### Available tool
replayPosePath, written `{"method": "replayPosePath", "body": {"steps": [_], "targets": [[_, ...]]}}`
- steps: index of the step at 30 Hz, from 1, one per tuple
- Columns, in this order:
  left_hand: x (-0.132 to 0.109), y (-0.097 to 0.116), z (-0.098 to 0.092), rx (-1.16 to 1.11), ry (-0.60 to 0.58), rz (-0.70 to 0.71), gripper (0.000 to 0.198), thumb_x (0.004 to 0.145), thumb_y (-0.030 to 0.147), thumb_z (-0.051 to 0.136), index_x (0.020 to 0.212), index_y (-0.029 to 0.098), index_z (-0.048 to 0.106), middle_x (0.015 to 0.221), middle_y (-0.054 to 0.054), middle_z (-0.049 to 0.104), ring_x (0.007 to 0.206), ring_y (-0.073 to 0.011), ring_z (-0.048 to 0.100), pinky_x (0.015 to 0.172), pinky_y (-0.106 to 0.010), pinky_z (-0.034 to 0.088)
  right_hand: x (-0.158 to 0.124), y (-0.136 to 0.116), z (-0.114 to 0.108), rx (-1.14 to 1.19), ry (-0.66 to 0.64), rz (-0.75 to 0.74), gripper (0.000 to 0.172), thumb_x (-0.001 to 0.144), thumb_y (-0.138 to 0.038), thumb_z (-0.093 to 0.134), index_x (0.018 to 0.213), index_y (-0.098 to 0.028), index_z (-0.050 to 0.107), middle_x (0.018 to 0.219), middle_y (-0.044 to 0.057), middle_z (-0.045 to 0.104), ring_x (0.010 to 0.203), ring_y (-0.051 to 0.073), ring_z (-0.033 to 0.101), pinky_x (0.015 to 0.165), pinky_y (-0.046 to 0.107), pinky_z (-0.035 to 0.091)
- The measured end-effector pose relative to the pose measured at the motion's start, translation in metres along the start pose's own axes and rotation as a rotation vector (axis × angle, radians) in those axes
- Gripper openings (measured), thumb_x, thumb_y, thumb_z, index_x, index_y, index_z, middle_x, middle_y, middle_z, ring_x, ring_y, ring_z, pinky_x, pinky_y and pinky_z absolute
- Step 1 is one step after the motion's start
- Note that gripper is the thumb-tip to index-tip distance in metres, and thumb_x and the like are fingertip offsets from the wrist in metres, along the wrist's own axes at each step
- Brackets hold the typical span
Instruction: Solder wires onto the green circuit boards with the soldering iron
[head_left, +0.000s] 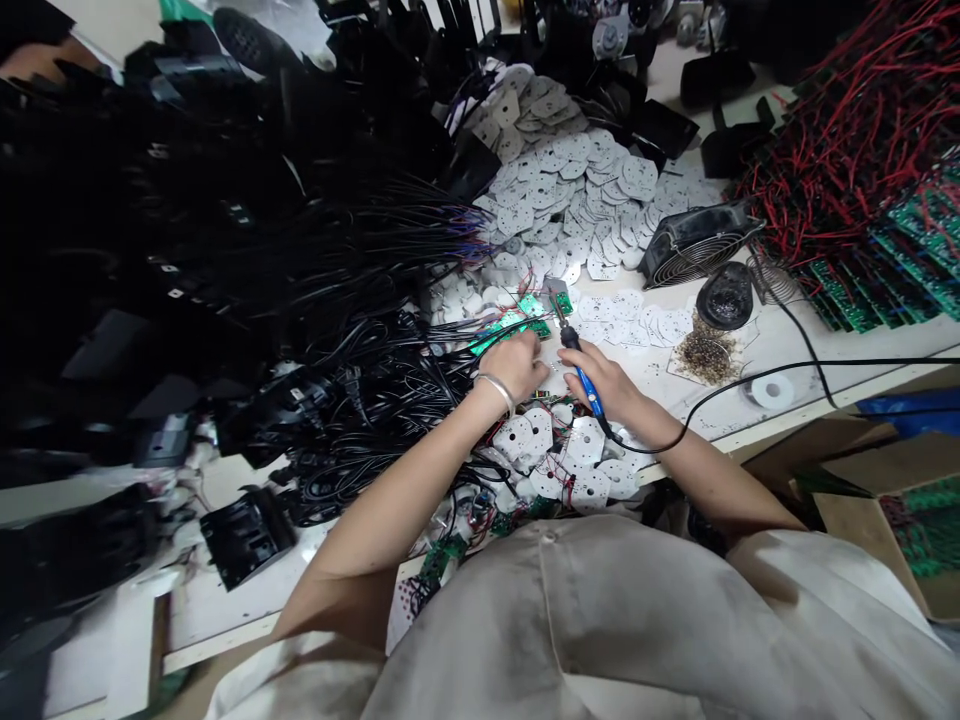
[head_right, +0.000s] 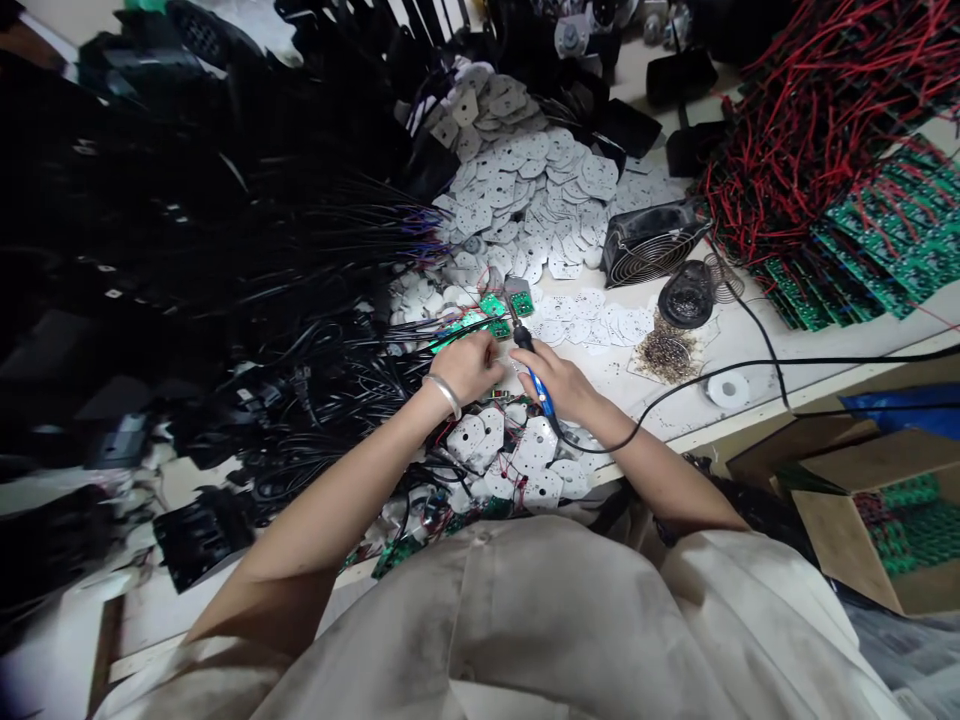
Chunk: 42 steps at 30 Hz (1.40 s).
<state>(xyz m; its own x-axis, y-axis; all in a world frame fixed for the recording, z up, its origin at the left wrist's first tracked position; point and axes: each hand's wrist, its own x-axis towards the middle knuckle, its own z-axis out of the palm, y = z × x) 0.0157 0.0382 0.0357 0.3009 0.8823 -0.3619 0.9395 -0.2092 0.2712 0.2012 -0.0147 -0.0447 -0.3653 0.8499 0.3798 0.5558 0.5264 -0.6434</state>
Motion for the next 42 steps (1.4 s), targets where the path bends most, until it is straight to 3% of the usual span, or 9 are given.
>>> {"method": "replayPosePath", "body": {"steps": [4,9,11,14,19,28,35,39,42], "targets": [[-0.001,-0.009,0.009,-0.364,0.063,0.043,0.037,0.080,0.012,0.059,0.117,0.015,0.061,0.095,-0.005,0.074,0.088,-0.0194,0.069,0.083,-0.030,0.053,-0.001,0.000,0.000,0.076,-0.020,0.045,0.040,0.103,-0.030,0.044,0.142,-0.029,0.042,0.131,0.014,0.054,0.101,0.022,0.070,0.083,0.037,0.063],[-0.007,-0.019,0.014,-0.669,0.095,0.077,0.022,0.090,0.032,0.056,0.098,0.014,0.066,0.076,-0.003,0.071,0.069,-0.0155,0.066,0.068,-0.025,0.051,0.000,-0.002,-0.001,0.116,0.002,0.044,0.041,0.103,-0.029,0.044,0.144,-0.027,0.040,0.130,0.014,0.054,0.100,0.020,0.070,0.085,0.036,0.063],[-0.011,-0.020,0.010,-0.604,0.120,0.135,0.027,0.094,0.034,0.050,0.089,0.015,0.068,0.081,-0.006,0.074,0.074,-0.0162,0.067,0.073,-0.026,0.052,0.001,-0.002,-0.001,0.119,0.002,0.033,0.040,0.103,-0.029,0.044,0.143,-0.026,0.041,0.129,0.014,0.054,0.100,0.020,0.070,0.085,0.036,0.063],[-0.016,-0.020,-0.001,-0.420,0.155,0.195,0.032,0.096,0.032,0.045,0.098,0.016,0.073,0.093,-0.008,0.077,0.085,-0.0178,0.069,0.082,-0.028,0.052,0.001,-0.002,-0.001,0.110,0.009,0.027,0.040,0.103,-0.029,0.044,0.142,-0.027,0.042,0.129,0.014,0.054,0.101,0.020,0.070,0.085,0.036,0.063],[-0.011,-0.018,-0.018,-0.146,0.136,0.107,0.033,0.094,0.033,0.048,0.103,0.018,0.076,0.088,-0.007,0.077,0.080,-0.0201,0.069,0.078,-0.030,0.051,0.002,-0.002,-0.001,0.119,0.009,0.010,0.039,0.104,-0.031,0.043,0.143,-0.027,0.040,0.127,0.013,0.054,0.101,0.017,0.070,0.084,0.033,0.063],[-0.001,-0.001,0.005,0.235,-0.037,0.219,0.030,0.091,0.023,0.048,0.094,0.016,0.076,0.109,-0.013,0.070,0.104,-0.0274,0.066,0.088,-0.037,0.052,0.001,-0.003,-0.004,0.107,0.002,0.027,0.037,0.104,-0.033,0.042,0.141,-0.027,0.042,0.119,0.011,0.058,0.100,0.019,0.068,0.083,0.033,0.061],[0.007,-0.007,0.010,0.058,0.009,0.322,0.020,0.084,0.019,0.052,0.088,0.018,0.072,0.109,-0.009,0.071,0.102,-0.0224,0.067,0.093,-0.036,0.052,0.003,-0.003,-0.005,0.149,0.076,0.039,0.040,0.103,-0.036,0.045,0.141,-0.026,0.045,0.116,0.011,0.064,0.105,0.022,0.067,0.090,0.039,0.059],[0.013,-0.011,0.015,-0.004,-0.003,0.328,0.015,0.080,0.018,0.054,0.080,0.021,0.069,0.103,-0.006,0.073,0.102,-0.0218,0.068,0.093,-0.035,0.053,0.002,-0.006,-0.021,0.106,0.238,0.014,0.044,0.101,-0.045,0.048,0.139,-0.025,0.051,0.110,0.011,0.069,0.103,0.026,0.068,0.091,0.045,0.057],[0.014,-0.013,0.017,-0.037,-0.002,0.297,0.013,0.077,0.016,0.054,0.076,0.020,0.067,0.103,-0.006,0.074,0.099,-0.0218,0.069,0.091,-0.035,0.054,-0.007,-0.015,-0.035,0.137,0.414,0.149,0.039,0.097,-0.050,0.053,0.125,-0.025,0.063,0.093,0.007,0.072,0.086,0.024,0.070,0.085,0.045,0.059]]}}
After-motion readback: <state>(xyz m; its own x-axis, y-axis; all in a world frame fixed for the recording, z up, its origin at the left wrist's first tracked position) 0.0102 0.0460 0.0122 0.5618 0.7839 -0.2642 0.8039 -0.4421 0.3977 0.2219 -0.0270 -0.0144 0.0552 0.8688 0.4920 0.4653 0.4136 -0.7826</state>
